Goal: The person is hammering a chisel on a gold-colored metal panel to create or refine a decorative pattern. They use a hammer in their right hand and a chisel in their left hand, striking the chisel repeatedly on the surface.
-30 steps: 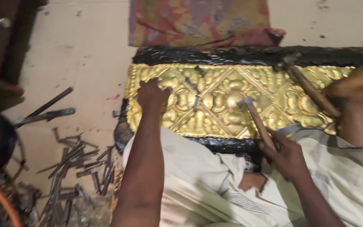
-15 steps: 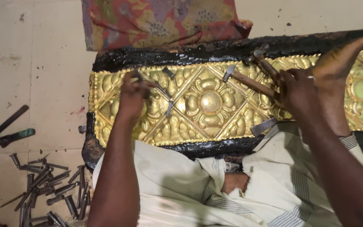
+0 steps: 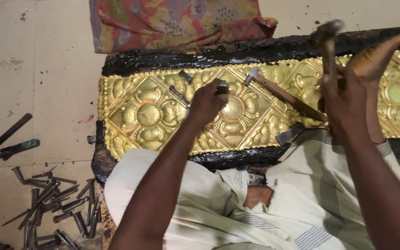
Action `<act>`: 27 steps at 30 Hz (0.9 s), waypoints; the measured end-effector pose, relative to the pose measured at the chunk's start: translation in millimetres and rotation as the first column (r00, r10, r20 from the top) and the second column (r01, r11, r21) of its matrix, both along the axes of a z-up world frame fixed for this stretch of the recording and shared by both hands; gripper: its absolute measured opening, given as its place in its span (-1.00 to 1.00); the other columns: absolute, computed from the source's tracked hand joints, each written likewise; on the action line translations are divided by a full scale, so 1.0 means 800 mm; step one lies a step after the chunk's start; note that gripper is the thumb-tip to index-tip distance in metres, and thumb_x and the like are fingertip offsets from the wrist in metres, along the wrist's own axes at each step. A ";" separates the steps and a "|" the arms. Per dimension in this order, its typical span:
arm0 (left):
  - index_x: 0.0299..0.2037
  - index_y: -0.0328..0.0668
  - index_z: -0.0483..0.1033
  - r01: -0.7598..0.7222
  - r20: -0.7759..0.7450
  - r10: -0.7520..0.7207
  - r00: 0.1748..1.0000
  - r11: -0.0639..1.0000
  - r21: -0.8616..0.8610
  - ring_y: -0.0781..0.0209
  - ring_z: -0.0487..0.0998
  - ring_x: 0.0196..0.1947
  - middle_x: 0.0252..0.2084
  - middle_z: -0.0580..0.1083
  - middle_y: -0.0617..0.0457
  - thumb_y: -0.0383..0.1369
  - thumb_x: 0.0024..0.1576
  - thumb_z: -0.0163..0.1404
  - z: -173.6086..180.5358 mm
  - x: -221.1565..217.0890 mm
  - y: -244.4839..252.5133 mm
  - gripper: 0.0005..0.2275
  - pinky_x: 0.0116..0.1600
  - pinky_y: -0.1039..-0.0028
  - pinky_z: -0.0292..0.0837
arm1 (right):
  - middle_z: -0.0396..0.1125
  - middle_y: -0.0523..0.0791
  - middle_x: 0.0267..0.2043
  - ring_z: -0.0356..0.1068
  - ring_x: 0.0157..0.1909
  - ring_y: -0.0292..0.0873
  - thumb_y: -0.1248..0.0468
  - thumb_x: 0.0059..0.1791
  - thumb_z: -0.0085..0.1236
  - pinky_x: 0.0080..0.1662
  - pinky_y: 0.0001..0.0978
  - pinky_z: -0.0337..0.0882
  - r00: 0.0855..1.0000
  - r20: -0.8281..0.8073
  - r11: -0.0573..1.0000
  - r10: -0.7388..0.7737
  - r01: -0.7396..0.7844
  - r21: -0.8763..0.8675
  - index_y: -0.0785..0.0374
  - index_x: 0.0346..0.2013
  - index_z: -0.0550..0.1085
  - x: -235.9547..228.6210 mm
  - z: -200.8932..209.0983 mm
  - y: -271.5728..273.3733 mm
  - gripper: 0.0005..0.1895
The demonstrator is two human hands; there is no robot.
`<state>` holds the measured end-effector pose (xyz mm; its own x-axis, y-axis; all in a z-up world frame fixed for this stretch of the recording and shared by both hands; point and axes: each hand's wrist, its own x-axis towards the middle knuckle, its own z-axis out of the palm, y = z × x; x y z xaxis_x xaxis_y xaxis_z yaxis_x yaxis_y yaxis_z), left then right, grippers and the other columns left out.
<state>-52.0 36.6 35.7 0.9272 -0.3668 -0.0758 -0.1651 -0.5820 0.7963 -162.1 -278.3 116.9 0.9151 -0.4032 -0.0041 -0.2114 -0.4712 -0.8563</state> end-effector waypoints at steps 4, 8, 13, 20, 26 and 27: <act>0.07 -0.13 0.45 0.080 0.229 -0.099 0.968 0.993 0.091 -0.15 0.57 -0.18 -0.22 0.49 -0.19 -0.25 0.14 0.17 -0.023 0.003 -0.028 -0.66 -0.10 0.06 0.46 | 0.27 -0.09 -0.46 0.28 -0.56 -0.22 0.20 0.16 0.09 -0.53 -0.31 0.25 0.973 -0.230 0.988 -0.037 0.070 0.136 0.49 0.07 0.33 -0.061 0.032 0.040 -0.63; 0.03 -0.11 0.43 0.092 0.241 -0.117 0.963 0.989 0.111 -0.11 0.56 -0.20 -0.22 0.49 -0.15 -0.22 0.18 0.15 -0.030 0.004 -0.031 -0.70 -0.15 0.07 0.45 | 0.25 -0.10 -0.53 0.24 -0.61 -0.25 0.22 0.13 0.07 -0.57 -0.35 0.24 0.974 -0.225 0.978 0.022 0.025 0.207 0.30 0.12 0.30 -0.086 0.065 0.062 -0.67; 0.02 -0.08 0.41 0.102 0.293 -0.149 0.945 0.980 0.169 -0.09 0.54 -0.20 -0.27 0.51 -0.08 -0.20 0.15 0.14 -0.034 0.007 -0.039 -0.69 -0.19 0.07 0.44 | 0.28 -0.13 -0.46 0.25 -0.59 -0.27 0.26 0.21 -0.06 -0.51 -0.36 0.30 0.986 0.140 0.968 -0.095 0.059 0.243 0.26 0.12 0.31 -0.071 0.086 0.069 -0.78; 0.09 -0.03 0.40 0.101 0.330 -0.171 0.928 0.971 0.218 -0.09 0.55 -0.22 -0.25 0.51 -0.08 -0.27 0.14 0.13 -0.034 0.013 -0.042 -0.67 -0.22 0.05 0.44 | 0.35 0.05 -0.35 0.43 -0.31 0.17 0.31 -0.07 0.20 -0.22 0.07 0.41 0.855 -0.337 0.807 0.394 -0.497 -0.319 0.32 -0.17 0.32 -0.013 0.060 0.090 -0.72; 0.05 0.04 0.42 0.092 0.186 -0.146 0.972 0.957 0.274 -0.09 0.57 -0.23 -0.24 0.51 -0.09 -0.20 0.19 0.13 -0.029 0.009 -0.048 -0.72 -0.20 0.02 0.43 | 0.32 0.03 -0.42 0.32 -0.51 0.06 0.33 0.12 0.01 -0.43 -0.01 0.35 0.998 -0.029 0.993 -0.055 0.058 0.101 0.27 0.18 0.29 -0.025 0.076 0.091 -0.67; 0.05 0.04 0.42 0.091 0.214 -0.156 0.964 0.955 0.283 -0.10 0.57 -0.22 -0.24 0.51 -0.09 -0.20 0.18 0.14 -0.022 0.015 -0.048 -0.72 -0.20 0.01 0.43 | 0.31 0.03 -0.42 0.30 -0.54 0.01 0.30 0.16 0.01 -0.44 -0.06 0.34 0.985 0.108 0.979 -0.135 0.116 0.169 0.35 0.12 0.27 -0.022 0.077 0.092 -0.72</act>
